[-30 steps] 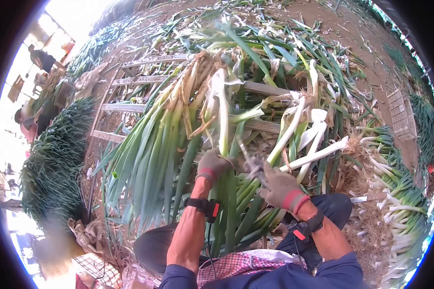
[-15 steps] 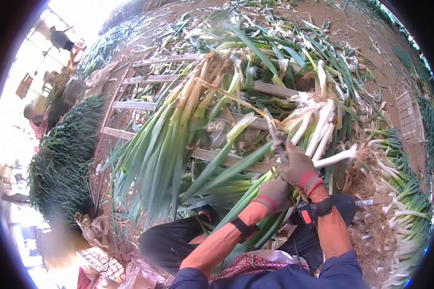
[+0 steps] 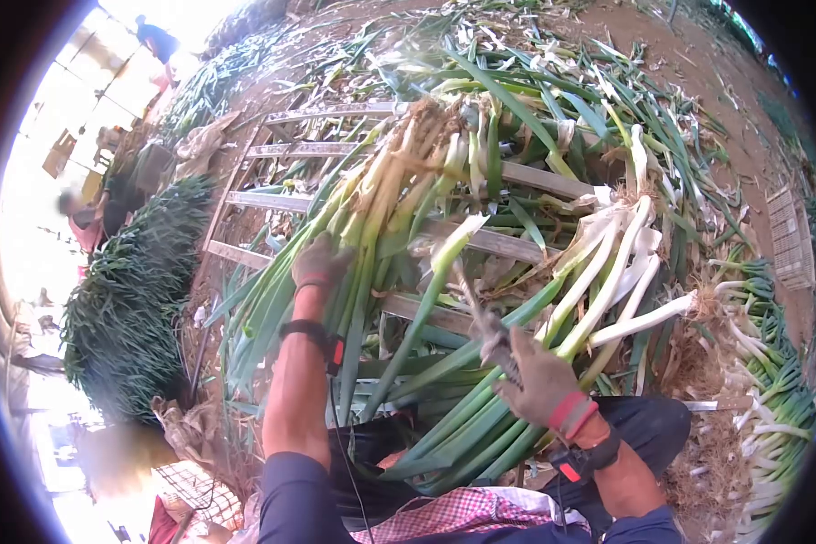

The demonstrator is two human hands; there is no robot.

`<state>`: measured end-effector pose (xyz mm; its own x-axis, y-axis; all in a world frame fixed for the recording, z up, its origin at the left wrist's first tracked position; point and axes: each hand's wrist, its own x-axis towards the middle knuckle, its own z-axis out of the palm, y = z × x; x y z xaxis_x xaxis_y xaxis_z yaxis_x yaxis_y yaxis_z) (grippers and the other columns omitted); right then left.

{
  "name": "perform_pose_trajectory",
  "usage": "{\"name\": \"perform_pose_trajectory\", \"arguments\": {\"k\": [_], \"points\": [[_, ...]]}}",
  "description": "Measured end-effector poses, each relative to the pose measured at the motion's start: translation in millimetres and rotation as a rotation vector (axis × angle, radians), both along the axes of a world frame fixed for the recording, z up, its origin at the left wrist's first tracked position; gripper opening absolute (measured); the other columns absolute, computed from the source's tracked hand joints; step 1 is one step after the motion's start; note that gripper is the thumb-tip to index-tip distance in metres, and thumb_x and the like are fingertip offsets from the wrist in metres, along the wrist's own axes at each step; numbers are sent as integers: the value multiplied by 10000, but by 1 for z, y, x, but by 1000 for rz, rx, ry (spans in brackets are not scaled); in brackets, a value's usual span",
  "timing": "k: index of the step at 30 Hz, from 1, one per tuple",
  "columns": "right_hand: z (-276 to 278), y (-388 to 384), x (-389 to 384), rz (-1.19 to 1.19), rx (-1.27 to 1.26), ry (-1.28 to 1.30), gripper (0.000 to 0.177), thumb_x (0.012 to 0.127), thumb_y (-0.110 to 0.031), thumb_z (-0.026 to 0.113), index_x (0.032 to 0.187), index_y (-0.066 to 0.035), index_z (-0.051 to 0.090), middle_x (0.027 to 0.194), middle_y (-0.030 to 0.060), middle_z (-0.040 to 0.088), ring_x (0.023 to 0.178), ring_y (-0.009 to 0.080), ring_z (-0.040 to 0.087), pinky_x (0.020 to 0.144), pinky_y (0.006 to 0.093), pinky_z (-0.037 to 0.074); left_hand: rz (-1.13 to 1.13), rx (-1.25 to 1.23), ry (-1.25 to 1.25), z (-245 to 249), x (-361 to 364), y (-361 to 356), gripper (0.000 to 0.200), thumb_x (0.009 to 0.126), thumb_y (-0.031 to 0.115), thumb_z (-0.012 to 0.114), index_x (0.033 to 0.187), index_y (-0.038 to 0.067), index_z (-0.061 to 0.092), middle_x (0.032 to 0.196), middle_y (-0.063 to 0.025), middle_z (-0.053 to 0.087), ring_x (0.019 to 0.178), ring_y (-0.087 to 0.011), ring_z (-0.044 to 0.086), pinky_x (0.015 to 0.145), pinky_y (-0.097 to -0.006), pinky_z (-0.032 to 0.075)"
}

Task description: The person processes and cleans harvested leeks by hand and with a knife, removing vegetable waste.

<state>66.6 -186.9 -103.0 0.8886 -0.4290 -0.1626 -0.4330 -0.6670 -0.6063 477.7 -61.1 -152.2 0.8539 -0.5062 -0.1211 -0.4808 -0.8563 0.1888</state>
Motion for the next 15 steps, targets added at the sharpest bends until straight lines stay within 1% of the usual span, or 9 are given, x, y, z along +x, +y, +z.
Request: {"name": "perform_pose_trajectory", "arguments": {"k": [1,4,5,8,9,12,15], "points": [[-1,-2,6,-79,6,24,946,851,-364,730,1566,43,264,1145,333,626,971,486,667,840,527,542,11,-40,19,-1,-1,2,651,805,504,756,1309,110,638,1226,-185,676,1144,-359,654,982,-438,517],[12,-4,26,-93,40,89,960,851,-354,728,1601,-13,236,1147,353,620,973,492,667,842,532,541,-28,-28,-19,6,-24,1,659,771,490,789,1292,111,652,1216,-178,681,1129,-347,663,977,-439,520],[13,0,29,-10,86,76,963,853,-353,724,1629,-92,217,1139,368,621,962,498,667,845,540,537,-37,-30,-32,10,-33,3,603,771,449,784,1273,134,669,1210,-158,683,1118,-337,669,968,-438,522],[25,13,45,63,44,66,948,858,-366,719,1636,-152,223,1145,373,616,958,508,664,849,549,533,-92,-47,-45,-4,-32,10,510,812,415,720,1257,172,672,1240,-133,658,1116,-332,667,919,-457,525],[17,14,51,19,8,-9,944,861,-374,716,1640,-179,221,1136,363,616,960,515,661,850,554,532,-114,-23,-125,2,-37,10,474,838,429,698,1245,185,681,1266,-119,642,1133,-321,656,939,-465,500],[17,18,50,93,51,-5,945,865,-371,713,1644,-185,211,1124,345,618,950,513,661,850,551,535,-130,40,-263,6,-31,-4,464,854,479,682,1204,175,707,1261,-117,643,1169,-317,634,974,-476,469],[28,21,48,101,19,148,943,865,-370,714,1644,-183,215,1098,324,626,935,497,666,840,544,537,-136,120,-316,-4,-15,-21,566,848,542,677,1253,147,702,1246,-128,649,1116,-355,650,986,-471,483]]}}
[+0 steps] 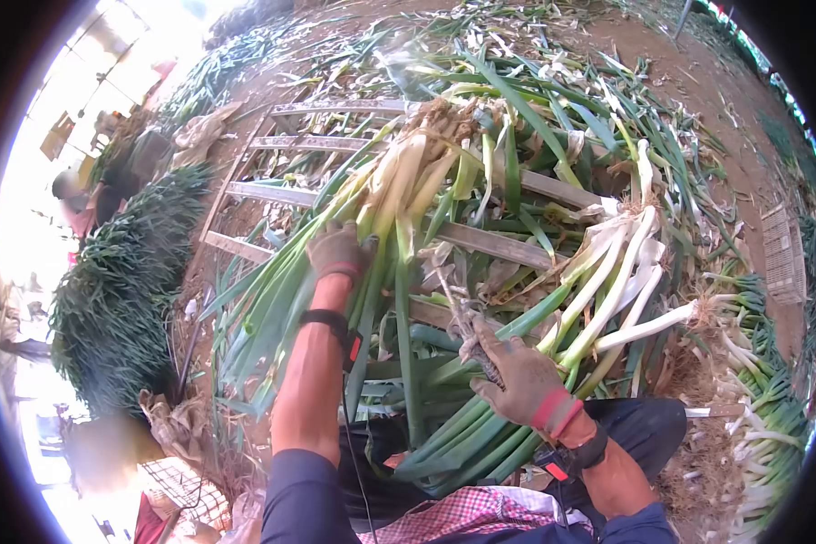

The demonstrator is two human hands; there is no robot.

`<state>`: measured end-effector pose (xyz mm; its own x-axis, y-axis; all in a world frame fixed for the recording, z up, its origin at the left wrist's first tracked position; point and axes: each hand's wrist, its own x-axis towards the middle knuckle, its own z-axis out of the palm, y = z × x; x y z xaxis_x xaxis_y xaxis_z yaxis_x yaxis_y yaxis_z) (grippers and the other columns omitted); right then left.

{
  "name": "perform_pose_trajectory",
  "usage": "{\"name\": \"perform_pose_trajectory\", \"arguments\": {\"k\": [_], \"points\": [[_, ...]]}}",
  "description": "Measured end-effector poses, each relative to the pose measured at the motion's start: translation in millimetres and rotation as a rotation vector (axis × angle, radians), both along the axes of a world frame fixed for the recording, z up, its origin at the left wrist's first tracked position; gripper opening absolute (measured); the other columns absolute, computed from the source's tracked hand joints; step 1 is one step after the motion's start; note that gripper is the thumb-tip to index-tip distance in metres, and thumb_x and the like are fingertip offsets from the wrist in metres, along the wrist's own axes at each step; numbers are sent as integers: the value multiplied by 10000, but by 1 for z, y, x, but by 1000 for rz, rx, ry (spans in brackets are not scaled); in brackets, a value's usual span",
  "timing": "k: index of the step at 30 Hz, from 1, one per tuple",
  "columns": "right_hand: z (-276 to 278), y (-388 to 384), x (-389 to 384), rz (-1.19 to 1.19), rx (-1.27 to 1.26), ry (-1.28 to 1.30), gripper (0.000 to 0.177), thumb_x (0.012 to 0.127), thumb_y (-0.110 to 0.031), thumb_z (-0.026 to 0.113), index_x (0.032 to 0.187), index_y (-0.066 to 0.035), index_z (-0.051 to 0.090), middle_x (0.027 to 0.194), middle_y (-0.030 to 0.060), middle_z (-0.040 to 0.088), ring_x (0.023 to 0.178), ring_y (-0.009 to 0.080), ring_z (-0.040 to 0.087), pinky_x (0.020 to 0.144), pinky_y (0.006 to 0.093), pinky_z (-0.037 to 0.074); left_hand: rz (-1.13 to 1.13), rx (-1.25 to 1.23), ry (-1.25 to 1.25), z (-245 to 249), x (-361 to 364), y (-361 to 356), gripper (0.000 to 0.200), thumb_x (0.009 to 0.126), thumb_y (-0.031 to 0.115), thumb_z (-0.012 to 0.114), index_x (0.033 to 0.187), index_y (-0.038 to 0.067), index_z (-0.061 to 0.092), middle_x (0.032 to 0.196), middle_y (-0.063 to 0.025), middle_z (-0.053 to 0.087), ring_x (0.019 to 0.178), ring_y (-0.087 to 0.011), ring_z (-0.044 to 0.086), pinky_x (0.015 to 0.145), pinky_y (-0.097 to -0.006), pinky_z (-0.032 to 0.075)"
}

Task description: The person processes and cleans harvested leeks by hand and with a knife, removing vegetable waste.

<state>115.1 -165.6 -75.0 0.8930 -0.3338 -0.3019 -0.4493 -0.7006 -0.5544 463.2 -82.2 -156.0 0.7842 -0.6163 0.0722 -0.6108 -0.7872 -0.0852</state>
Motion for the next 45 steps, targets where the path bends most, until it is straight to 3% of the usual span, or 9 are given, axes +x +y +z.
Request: {"name": "perform_pose_trajectory", "arguments": {"k": [9,14,17,18,21,25,34,37,45], "points": [[-19,-2,-18,-109,52,17,949,866,-391,720,1646,-187,217,1095,318,623,947,488,665,834,534,535,180,84,487,29,-12,-10,586,690,553,775,1051,91,773,966,-172,770,940,-327,742,858,-444,561],[-16,6,-18,-56,44,-13,934,866,-402,718,1638,-192,236,1096,314,616,942,502,659,842,550,529,15,-64,408,9,-47,32,688,769,499,800,1234,14,651,1188,-220,711,978,-347,726,858,-413,563],[-13,6,-12,-176,58,-56,937,867,-406,718,1638,-193,230,1112,318,621,950,504,661,849,553,531,27,-158,746,7,-34,53,641,790,414,808,1246,-9,651,1154,-189,726,935,-287,731,819,-375,564],[-13,6,-10,-199,93,-50,947,858,-400,733,1638,-177,243,1117,340,612,948,511,644,864,532,520,-4,-226,833,2,-35,59,485,775,354,796,1126,26,725,887,-136,756,786,-241,730,741,-370,549],[-8,22,-9,14,52,-58,933,862,-405,724,1633,-193,244,1075,314,631,927,494,667,825,547,533,1,-265,856,-11,-41,65,405,741,328,818,1004,26,756,806,-113,746,735,-212,718,697,-357,544],[-13,31,-3,-48,119,-86,927,873,-395,710,1639,-199,226,1114,337,620,964,511,662,862,540,536,103,-338,814,-2,-48,44,335,717,236,870,916,-7,753,781,-41,729,703,-143,654,679,-307,529],[-30,-4,49,-177,116,-101,879,892,-357,694,1632,-204,243,1229,289,604,1074,491,643,948,531,515,8,-417,901,-17,-52,27,460,731,86,812,1149,-73,706,1005,-113,758,868,-165,697,796,-299,546],[-26,-44,91,-228,50,-26,895,885,-348,706,1632,-182,241,1232,302,615,1137,483,620,994,517,491,-3,-420,955,-22,-47,31,493,730,176,783,1179,-19,727,946,-162,771,811,-226,741,763,-355,562],[-53,-75,102,-211,23,-137,896,889,-359,711,1637,-198,244,1253,294,601,1146,470,616,1018,494,474,37,-377,907,-15,-50,33,540,762,108,722,1289,-8,688,987,-150,772,800,-170,725,753,-323,568]]}}
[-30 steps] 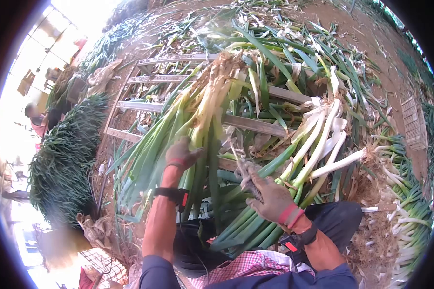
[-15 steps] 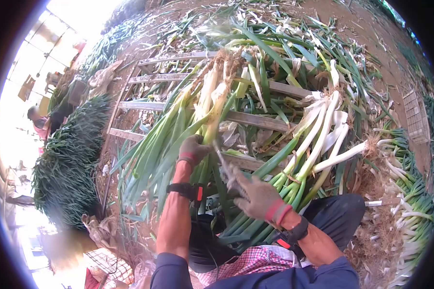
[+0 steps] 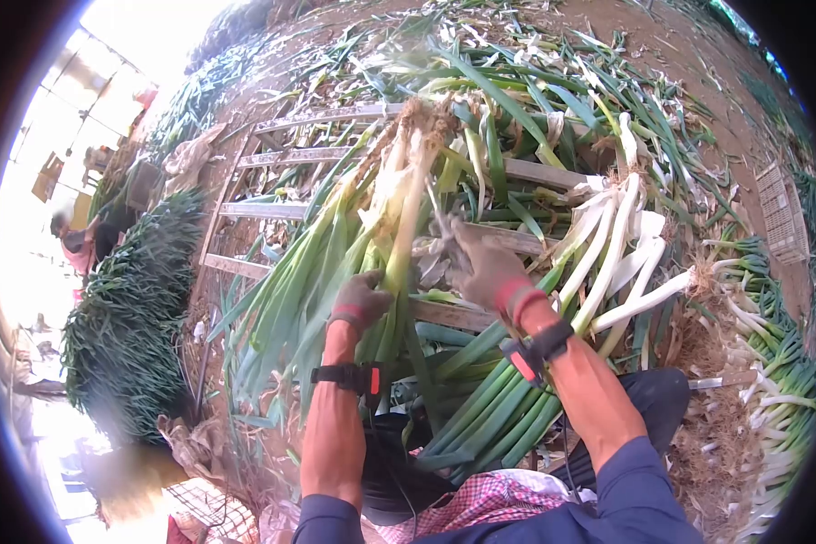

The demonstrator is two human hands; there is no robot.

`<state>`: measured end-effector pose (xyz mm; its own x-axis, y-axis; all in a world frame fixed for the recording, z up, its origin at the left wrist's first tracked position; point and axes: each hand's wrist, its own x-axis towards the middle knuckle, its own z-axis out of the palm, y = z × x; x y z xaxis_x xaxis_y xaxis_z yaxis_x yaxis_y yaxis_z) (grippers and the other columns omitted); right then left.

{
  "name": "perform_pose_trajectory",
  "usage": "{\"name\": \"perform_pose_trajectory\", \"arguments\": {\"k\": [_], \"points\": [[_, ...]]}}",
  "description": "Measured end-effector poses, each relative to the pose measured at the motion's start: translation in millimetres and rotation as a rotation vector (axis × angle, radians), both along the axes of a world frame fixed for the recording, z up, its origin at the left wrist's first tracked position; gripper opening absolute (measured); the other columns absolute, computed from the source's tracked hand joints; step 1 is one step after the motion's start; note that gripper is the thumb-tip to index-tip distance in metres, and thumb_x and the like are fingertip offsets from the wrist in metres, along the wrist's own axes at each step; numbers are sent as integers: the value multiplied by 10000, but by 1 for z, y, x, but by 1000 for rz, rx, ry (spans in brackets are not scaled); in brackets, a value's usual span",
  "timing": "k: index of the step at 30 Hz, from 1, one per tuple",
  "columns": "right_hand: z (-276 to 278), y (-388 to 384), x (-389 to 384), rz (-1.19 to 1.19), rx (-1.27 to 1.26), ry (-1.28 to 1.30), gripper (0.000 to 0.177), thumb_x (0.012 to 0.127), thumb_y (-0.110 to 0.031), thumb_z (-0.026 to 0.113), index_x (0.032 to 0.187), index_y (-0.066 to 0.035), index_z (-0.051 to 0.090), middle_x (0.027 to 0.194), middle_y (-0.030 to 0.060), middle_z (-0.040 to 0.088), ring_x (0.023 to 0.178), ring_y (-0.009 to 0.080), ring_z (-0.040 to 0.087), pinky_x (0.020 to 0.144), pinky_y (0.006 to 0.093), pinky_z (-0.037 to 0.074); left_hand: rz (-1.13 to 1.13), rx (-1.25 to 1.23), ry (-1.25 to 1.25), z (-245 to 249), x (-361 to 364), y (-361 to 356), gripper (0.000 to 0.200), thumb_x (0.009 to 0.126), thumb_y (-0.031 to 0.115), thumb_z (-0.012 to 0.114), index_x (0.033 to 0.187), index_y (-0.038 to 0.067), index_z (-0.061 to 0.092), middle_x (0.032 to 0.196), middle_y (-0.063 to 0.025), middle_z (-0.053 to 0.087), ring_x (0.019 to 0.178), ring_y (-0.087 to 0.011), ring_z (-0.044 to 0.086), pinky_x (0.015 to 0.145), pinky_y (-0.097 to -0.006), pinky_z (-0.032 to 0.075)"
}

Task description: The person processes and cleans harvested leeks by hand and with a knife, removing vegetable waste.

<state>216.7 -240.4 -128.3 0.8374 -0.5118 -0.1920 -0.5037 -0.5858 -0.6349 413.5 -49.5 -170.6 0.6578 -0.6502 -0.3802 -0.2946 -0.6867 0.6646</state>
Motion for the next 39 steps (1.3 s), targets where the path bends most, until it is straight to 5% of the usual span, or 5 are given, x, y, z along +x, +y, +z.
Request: {"name": "perform_pose_trajectory", "arguments": {"k": [12,21,30,36,39], "points": [[21,121,-99,151,107,56,911,871,-361,709,1636,-231,232,1164,335,597,966,514,656,881,541,536,299,-211,185,-24,11,6,357,803,7,788,1145,-77,727,933,-91,750,775,-132,684,708,-274,559],[9,77,-41,16,45,28,904,878,-351,715,1633,-216,236,1158,287,606,1025,483,647,927,534,517,426,-304,182,-36,9,-2,244,853,41,619,1034,-80,731,811,-69,709,642,-129,641,586,-266,504],[14,-13,44,-73,-122,219,848,908,-346,658,1633,-212,239,1236,265,621,1128,447,648,995,501,509,458,-360,253,-62,22,4,246,830,150,623,971,0,758,775,-130,745,677,-215,701,646,-347,536],[17,42,-28,12,5,108,907,887,-357,716,1638,-243,220,1171,301,610,1022,495,653,916,523,523,85,34,-996,25,-18,-5,247,831,285,700,1027,150,765,953,-124,720,886,-333,698,788,-456,545],[21,67,-55,108,45,164,920,882,-371,706,1642,-242,202,1224,317,594,1093,482,642,956,540,511,-53,127,-810,12,-22,-2,347,834,406,726,1085,167,743,1026,-133,685,930,-353,683,800,-478,549]]}}
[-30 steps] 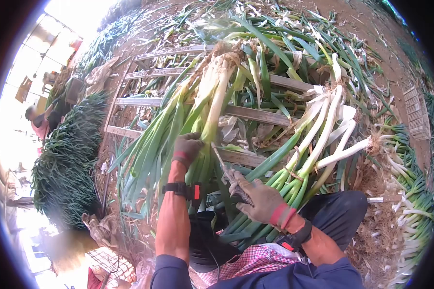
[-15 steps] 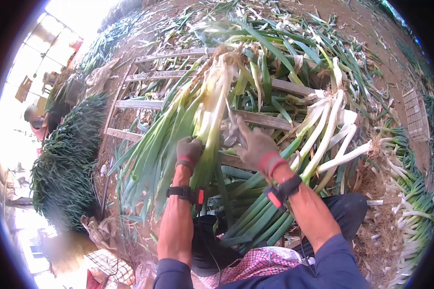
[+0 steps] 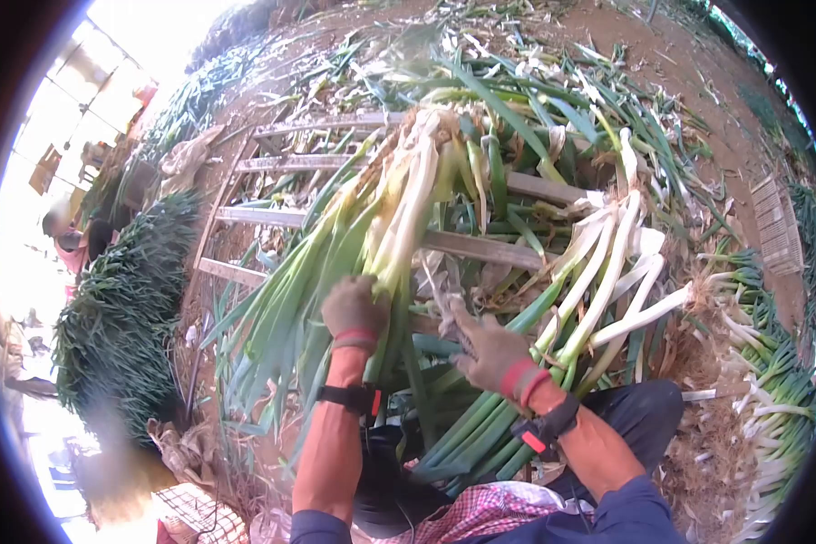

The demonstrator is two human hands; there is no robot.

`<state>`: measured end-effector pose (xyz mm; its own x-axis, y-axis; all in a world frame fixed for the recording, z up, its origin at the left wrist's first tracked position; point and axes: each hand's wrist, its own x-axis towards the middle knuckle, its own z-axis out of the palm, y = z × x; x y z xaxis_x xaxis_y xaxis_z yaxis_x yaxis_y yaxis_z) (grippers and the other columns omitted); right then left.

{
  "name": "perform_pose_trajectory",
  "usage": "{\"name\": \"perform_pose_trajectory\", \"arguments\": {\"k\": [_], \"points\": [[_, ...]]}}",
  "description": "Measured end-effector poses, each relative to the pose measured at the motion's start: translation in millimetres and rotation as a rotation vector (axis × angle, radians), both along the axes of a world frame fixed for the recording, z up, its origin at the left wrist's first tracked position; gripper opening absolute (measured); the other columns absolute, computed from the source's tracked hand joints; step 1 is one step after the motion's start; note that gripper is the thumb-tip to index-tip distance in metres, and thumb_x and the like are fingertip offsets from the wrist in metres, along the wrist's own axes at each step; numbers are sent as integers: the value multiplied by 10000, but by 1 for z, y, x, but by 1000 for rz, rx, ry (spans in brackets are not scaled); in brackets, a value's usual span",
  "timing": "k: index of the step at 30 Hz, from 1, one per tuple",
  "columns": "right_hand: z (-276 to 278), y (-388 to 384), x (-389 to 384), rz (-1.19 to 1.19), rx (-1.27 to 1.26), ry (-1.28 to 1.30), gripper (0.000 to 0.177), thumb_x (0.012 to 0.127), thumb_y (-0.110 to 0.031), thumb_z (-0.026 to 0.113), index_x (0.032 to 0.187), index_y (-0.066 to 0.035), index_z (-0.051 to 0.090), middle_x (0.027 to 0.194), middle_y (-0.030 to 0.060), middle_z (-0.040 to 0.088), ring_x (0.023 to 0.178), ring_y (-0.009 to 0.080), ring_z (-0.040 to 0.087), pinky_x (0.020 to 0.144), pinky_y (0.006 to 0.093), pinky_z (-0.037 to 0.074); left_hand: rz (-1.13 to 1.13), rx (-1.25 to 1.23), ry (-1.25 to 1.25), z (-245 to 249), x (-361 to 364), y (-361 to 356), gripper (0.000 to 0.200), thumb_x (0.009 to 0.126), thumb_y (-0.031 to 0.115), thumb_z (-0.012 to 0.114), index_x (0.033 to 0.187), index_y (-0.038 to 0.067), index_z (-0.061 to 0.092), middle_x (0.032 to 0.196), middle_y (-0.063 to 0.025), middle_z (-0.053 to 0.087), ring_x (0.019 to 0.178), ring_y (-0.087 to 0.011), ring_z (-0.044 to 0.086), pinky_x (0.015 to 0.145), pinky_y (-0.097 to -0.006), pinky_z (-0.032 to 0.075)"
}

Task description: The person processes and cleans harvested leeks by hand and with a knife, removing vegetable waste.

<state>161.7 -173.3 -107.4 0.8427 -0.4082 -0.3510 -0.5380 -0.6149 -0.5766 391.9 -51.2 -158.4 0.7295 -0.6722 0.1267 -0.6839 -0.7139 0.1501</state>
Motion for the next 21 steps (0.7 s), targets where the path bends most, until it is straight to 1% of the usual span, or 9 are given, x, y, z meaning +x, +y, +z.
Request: {"name": "perform_pose_trajectory", "arguments": {"k": [3,5,7,9,10,13,17,20,21], "points": [[0,-9,7,-122,19,38,938,873,-384,714,1645,-247,199,1251,310,588,1097,488,640,968,546,509,14,240,89,-9,-8,-7,395,827,489,728,1038,155,722,1032,-153,690,941,-350,685,797,-473,556],[-9,-24,17,-148,-93,-53,936,869,-424,710,1643,-241,216,1205,304,600,1053,493,649,923,539,520,-3,162,38,-10,-20,-14,426,806,548,731,979,158,714,965,-146,698,909,-333,702,778,-481,560],[-11,-34,29,-151,-158,-64,942,867,-432,711,1644,-243,213,1211,303,599,1054,493,650,923,535,522,20,156,156,-12,-21,-20,401,773,509,759,939,146,724,896,-147,723,827,-363,718,736,-510,558],[-4,-38,37,-136,-212,-13,956,867,-408,715,1650,-253,188,1268,306,585,1102,488,642,967,534,515,55,172,318,-3,-14,-26,454,726,490,789,1026,154,731,920,-144,740,849,-348,733,773,-487,568],[4,-45,36,-177,-127,35,956,864,-411,714,1649,-253,191,1257,309,585,1098,489,643,964,530,514,76,185,408,4,-15,-26,494,702,481,804,1069,158,734,932,-142,748,860,-340,740,792,-476,574],[15,-44,6,-204,-25,-75,954,859,-427,707,1647,-257,196,1248,311,588,1090,497,644,953,532,515,81,125,437,25,-21,-35,526,653,433,814,1091,149,747,958,-156,762,883,-335,744,807,-452,577],[27,-9,-51,54,-21,-98,955,856,-429,704,1647,-237,204,1163,306,609,995,485,663,891,520,536,65,54,440,46,-23,-48,493,652,448,797,1039,144,764,936,-157,765,875,-333,747,815,-445,575],[56,-9,-69,-139,-12,-1,959,861,-433,698,1650,-226,193,1107,301,625,971,475,668,867,518,541,-24,110,457,47,-33,-61,482,670,473,778,1015,136,766,933,-155,765,866,-335,749,808,-439,582],[54,-12,-75,-144,-16,-83,957,864,-438,694,1650,-225,192,1085,301,627,960,477,669,857,520,541,-49,132,473,45,-44,-67,475,681,479,784,1003,131,764,936,-156,763,878,-341,747,806,-448,582]]}}
